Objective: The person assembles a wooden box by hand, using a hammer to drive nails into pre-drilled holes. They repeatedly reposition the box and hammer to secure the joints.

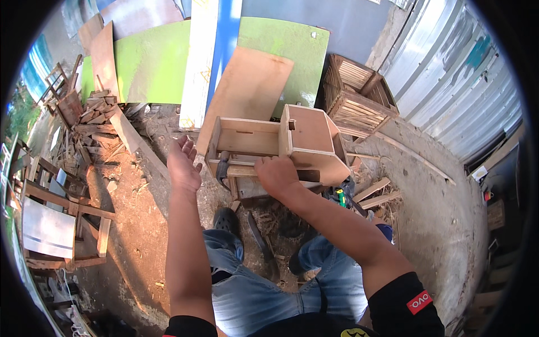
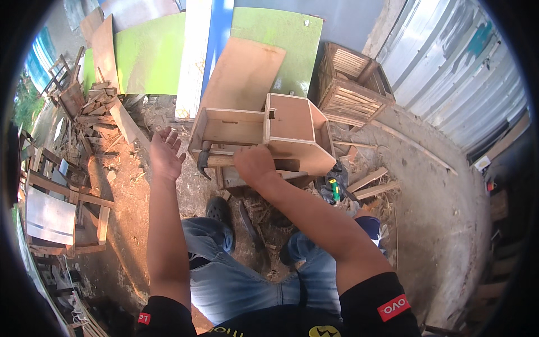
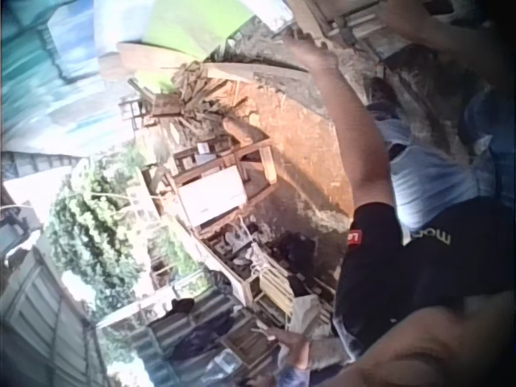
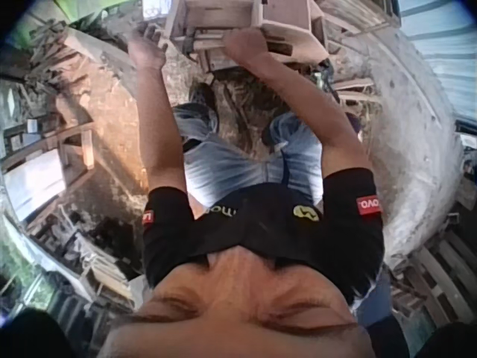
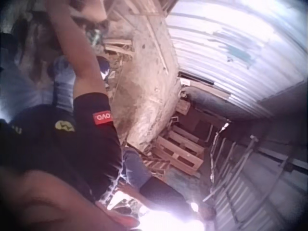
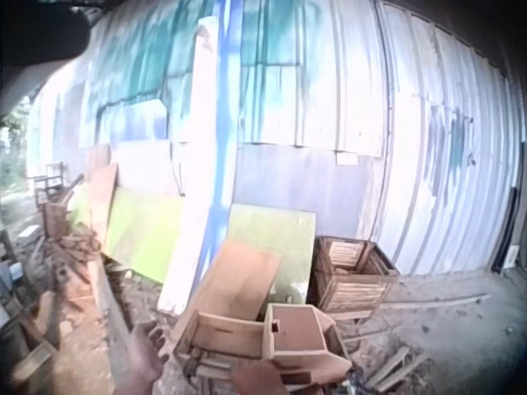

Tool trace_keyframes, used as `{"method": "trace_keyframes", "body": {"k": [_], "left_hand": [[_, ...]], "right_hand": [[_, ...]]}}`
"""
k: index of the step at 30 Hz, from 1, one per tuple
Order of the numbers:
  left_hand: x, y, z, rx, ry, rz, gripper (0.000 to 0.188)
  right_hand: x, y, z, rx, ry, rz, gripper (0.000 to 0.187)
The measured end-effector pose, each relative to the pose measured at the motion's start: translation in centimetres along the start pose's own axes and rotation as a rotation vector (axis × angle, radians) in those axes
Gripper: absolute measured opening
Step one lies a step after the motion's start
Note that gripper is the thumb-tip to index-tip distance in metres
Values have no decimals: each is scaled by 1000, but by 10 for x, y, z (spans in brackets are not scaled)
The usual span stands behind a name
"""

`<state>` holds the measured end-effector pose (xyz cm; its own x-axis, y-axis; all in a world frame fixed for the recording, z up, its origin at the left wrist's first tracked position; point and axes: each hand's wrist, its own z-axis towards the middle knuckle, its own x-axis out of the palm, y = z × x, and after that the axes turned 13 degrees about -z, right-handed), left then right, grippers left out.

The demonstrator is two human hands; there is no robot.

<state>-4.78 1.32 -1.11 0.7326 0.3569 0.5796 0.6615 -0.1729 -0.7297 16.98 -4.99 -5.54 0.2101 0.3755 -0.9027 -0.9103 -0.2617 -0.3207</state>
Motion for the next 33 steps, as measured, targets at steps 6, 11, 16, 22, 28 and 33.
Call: {"method": "trace_keyframes", "body": {"k": [6, 11, 16, 22, 28, 33], "left_hand": [[-12, 15, 18, -120, 155, 533, 71], [-28, 12, 28, -192, 217, 529, 68], [-42, 29, 44, -185, 237, 701, 63], [-56, 46, 48, -256, 209, 811, 69], [-74, 66, 58, -443, 178, 656, 58], [-75, 62, 66, -317, 233, 729, 44]], "right_hand": [[-3, 8, -19, -13, 31, 11, 10], [-39, -8, -36, 23, -3, 191, 19], [-68, -51, -85, 235, -188, 441, 37], [-39, -130, -124, 961, -168, 572, 36], [3, -164, -135, 1312, -40, 1479, 46], [6, -161, -139, 1209, 117, 1437, 40]]}}
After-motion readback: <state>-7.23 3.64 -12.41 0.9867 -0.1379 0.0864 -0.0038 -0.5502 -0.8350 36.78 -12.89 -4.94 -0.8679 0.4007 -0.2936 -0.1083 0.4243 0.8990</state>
